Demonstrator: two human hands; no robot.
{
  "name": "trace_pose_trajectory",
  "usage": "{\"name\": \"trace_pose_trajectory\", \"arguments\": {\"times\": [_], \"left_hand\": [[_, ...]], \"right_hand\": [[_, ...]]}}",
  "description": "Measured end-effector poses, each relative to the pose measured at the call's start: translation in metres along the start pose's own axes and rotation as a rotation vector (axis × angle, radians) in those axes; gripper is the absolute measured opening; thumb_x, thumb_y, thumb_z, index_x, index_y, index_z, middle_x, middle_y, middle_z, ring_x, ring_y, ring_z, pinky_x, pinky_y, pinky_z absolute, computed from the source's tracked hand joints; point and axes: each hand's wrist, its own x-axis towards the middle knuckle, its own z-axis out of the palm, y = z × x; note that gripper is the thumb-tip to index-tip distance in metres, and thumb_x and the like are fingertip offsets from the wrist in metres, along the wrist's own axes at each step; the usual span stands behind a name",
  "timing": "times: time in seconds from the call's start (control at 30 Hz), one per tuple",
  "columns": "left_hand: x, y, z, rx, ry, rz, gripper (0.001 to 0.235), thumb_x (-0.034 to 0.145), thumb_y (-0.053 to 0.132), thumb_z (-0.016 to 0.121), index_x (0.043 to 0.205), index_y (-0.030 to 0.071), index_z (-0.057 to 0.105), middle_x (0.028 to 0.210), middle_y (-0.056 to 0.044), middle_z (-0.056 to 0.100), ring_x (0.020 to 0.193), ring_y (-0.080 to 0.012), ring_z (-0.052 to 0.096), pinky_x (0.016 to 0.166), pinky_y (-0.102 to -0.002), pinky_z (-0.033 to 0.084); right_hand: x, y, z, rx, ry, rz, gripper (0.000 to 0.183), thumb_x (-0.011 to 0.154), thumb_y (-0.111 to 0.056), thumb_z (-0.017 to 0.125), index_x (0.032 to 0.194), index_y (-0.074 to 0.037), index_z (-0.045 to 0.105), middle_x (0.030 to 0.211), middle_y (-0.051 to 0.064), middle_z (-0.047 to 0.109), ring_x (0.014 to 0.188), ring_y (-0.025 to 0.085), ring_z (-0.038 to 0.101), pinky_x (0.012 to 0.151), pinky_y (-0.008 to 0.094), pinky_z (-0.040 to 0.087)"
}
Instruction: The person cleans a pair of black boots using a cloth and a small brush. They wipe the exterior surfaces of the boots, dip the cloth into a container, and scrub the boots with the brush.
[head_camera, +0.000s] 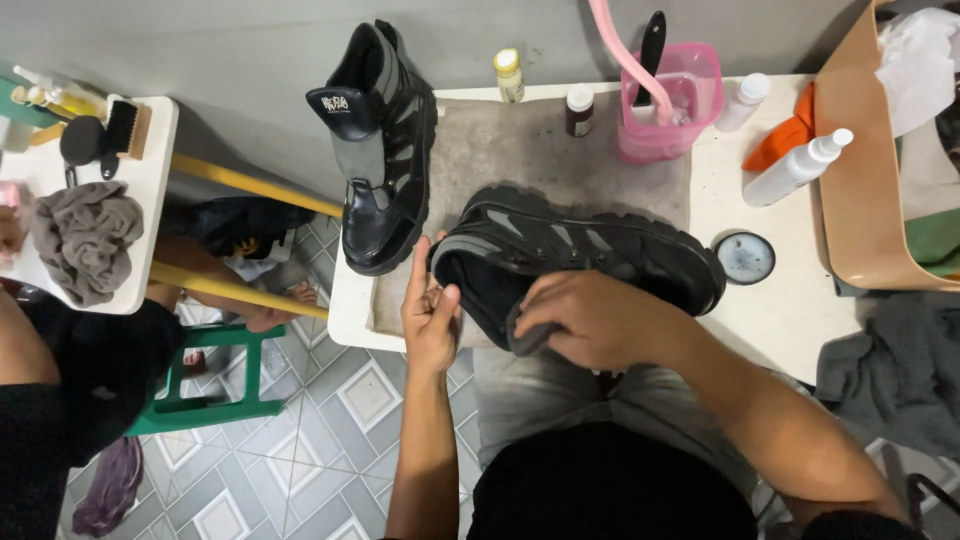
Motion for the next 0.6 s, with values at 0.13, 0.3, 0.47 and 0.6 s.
{"name": "trace_pose_trajectory", "arguments": {"times": [0.13,0.3,0.47,0.6], "left_hand": [[0.004,-0.006,0.002,-0.016,0.010,0.024,0.066,0.097,-0.002,0.057,0.158,0.002,0.031,0.149,-0.023,0.053,0.106,-0.0189,0.070,0.074,-0.020,0.059],[0.010,-0.003,-0.002,0.043,0.010,0.029,0.063,0.099,-0.003,0.053,0.158,0.002,0.032,0.137,-0.021,0.064,0.097,-0.0136,0.071,0.071,-0.021,0.059],[0.005,-0.036,-0.030,-0.014,0.040,0.019,0.061,0.098,-0.006,0.053,0.156,0.000,0.035,0.132,-0.024,0.065,0.104,-0.0275,0.072,0.078,-0.034,0.063],[0.012,-0.026,-0.021,0.048,0.038,0.029,0.059,0.097,-0.007,0.052,0.154,0.000,0.038,0.137,-0.024,0.062,0.109,-0.0277,0.069,0.083,-0.037,0.063]], "right_hand": [[0.014,0.007,0.036,-0.249,0.438,0.018,0.044,0.091,0.000,0.053,0.133,0.001,0.067,0.107,0.025,0.076,0.103,0.041,0.072,0.083,0.044,0.060],[0.032,0.021,0.054,-0.353,0.401,-0.179,0.049,0.085,0.002,0.052,0.131,0.000,0.068,0.120,0.021,0.074,0.117,0.037,0.068,0.098,0.043,0.056],[-0.014,-0.007,0.012,-0.018,0.096,-0.159,0.050,0.078,0.005,0.050,0.120,-0.004,0.076,0.117,0.022,0.076,0.117,0.046,0.066,0.104,0.058,0.047],[-0.079,-0.028,-0.021,0.322,0.141,-0.174,0.040,0.092,-0.011,0.059,0.128,-0.003,0.074,0.127,0.019,0.076,0.121,0.034,0.070,0.099,0.049,0.054]]}}
